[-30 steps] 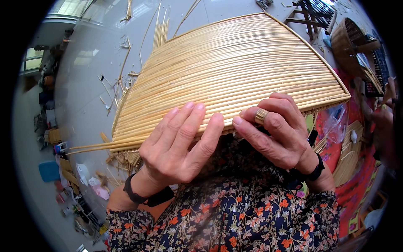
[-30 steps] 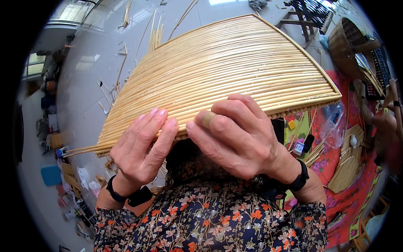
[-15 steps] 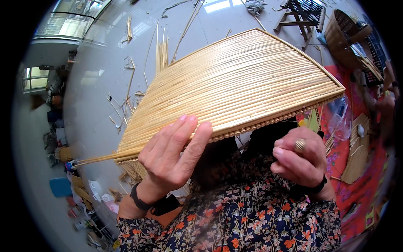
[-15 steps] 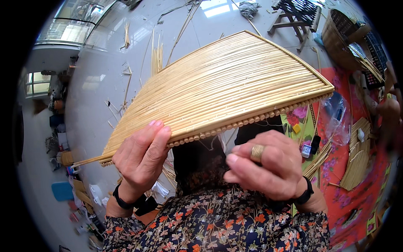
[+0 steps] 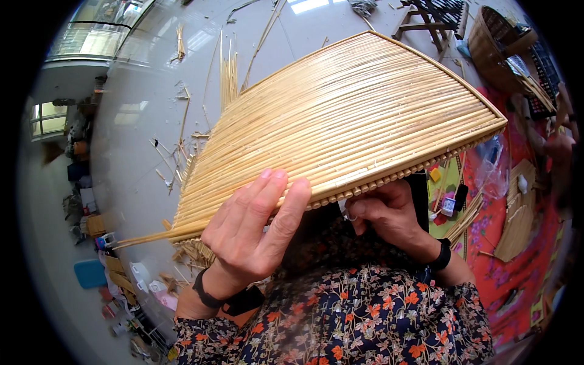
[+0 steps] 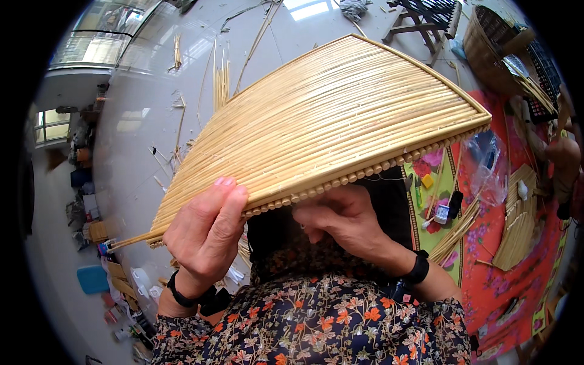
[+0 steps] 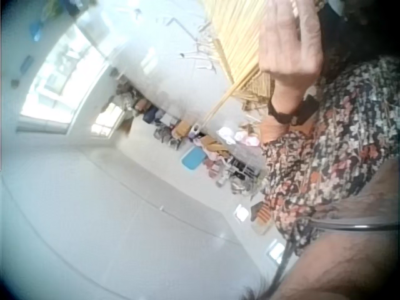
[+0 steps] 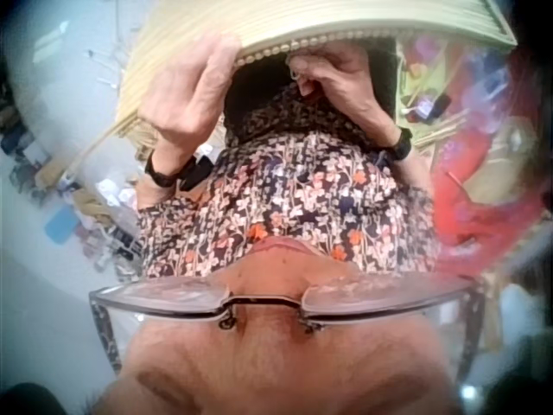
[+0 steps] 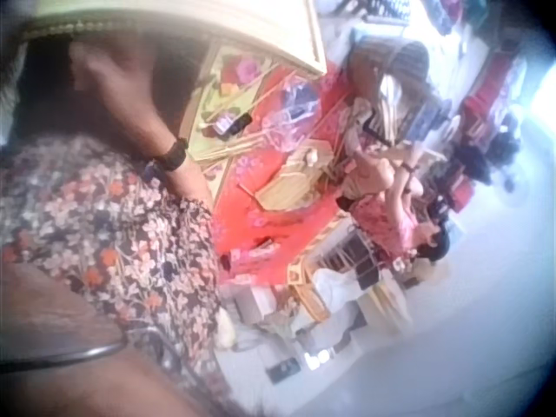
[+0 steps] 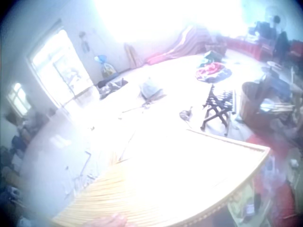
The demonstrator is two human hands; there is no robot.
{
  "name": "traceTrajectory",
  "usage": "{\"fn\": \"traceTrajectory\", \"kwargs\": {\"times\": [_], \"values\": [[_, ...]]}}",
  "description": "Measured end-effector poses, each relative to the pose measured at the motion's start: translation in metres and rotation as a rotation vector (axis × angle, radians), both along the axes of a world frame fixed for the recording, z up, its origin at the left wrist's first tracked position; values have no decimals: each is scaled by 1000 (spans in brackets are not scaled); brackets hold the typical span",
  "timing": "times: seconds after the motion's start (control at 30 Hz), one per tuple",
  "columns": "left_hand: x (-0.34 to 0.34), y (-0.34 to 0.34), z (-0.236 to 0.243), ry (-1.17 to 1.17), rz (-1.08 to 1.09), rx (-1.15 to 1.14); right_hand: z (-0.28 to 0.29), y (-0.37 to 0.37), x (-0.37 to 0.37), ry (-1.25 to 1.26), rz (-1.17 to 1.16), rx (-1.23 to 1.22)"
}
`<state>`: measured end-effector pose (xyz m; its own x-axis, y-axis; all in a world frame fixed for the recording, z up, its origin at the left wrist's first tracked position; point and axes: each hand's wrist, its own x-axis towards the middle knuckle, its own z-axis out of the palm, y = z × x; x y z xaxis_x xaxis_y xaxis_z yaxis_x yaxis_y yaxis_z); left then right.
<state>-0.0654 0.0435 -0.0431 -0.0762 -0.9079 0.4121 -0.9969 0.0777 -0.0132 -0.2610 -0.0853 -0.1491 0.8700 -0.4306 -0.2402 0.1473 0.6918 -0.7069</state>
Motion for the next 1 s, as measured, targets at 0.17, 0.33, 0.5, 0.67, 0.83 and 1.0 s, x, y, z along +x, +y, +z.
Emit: {"fn": "traceTrajectory", "kwargs": {"times": [0.17,0.33,0.5,0.67,0.83,1.0], "values": [[3,-5,5,51,17,-37,10,-3,10,-52,-81,-202],[25,-5,27,347,242,-83,2,-15,-5,-7,-45,-506],[46,-8,34,546,301,-155,34,-31,18,-26,-52,-588],[50,-4,30,622,339,-171,72,-47,64,-167,-205,-865],[55,-5,27,605,341,-155,80,-42,82,-177,-213,-883],[55,-6,24,632,359,-147,72,-39,91,-158,-267,-942]]}}
